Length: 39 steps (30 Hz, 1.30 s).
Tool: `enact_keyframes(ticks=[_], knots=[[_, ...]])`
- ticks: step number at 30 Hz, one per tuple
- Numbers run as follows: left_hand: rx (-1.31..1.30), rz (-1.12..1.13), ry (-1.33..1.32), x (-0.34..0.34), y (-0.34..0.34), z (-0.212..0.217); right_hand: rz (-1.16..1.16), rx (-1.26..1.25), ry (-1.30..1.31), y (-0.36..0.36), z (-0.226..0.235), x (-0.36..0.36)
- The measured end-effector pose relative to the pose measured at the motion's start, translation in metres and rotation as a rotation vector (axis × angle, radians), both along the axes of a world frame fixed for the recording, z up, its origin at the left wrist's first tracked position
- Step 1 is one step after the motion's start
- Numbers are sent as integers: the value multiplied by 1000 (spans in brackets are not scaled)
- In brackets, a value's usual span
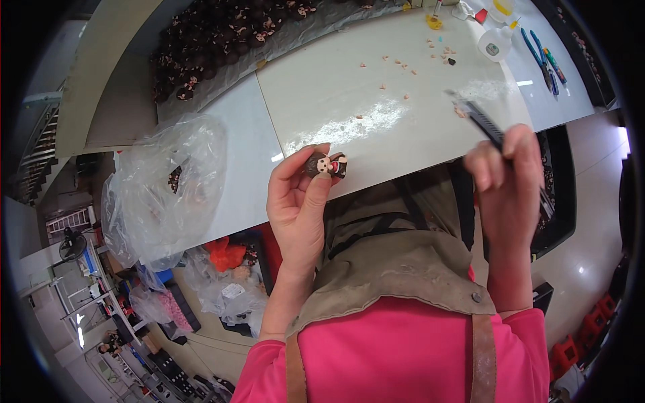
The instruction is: Assembling small toy figurines by gluing parts together at a workbench.
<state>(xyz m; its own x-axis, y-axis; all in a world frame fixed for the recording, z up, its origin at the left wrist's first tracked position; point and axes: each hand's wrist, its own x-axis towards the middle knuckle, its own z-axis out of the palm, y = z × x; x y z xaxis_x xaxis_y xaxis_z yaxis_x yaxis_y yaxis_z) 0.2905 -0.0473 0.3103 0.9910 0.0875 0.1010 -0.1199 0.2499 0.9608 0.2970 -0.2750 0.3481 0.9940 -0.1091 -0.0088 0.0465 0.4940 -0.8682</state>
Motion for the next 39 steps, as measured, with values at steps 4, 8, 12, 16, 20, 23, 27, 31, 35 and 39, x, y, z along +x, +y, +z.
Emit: enact_keyframes(ticks=[4, 8, 12, 16, 20, 23, 27, 31, 35, 39], knots=[[-53, -29, 21, 4, -7, -1, -248, -420, -75, -53, -14, -7], [-61, -71, 11, 7, -19, 0, -427, -1143, 5, -94, -7, -12], [75, 112, 156, 2, -16, 10, -426, -1558, -92, -141, -30, 17], [37, 114, 119, -2, -3, 8, -386, -1617, -140, -181, -47, 44], [55, 135, 137, 0, 1, 1, -310, -1734, -243, -202, -43, 63], [150, 259, 195, 0, 3, 5, -178, -1795, -379, -203, -40, 78], [216, 278, 172, 14, 5, -2, -233, -1783, -325, -196, -42, 81], [212, 286, 99, 17, 13, -11, -312, -1592, -181, -132, -12, 64], [191, 274, 88, 16, 18, -11, 125, -1381, -328, -27, -10, 57], [169, 219, 63, 16, 22, -14, 260, -1327, -509, 38, -33, 72]])
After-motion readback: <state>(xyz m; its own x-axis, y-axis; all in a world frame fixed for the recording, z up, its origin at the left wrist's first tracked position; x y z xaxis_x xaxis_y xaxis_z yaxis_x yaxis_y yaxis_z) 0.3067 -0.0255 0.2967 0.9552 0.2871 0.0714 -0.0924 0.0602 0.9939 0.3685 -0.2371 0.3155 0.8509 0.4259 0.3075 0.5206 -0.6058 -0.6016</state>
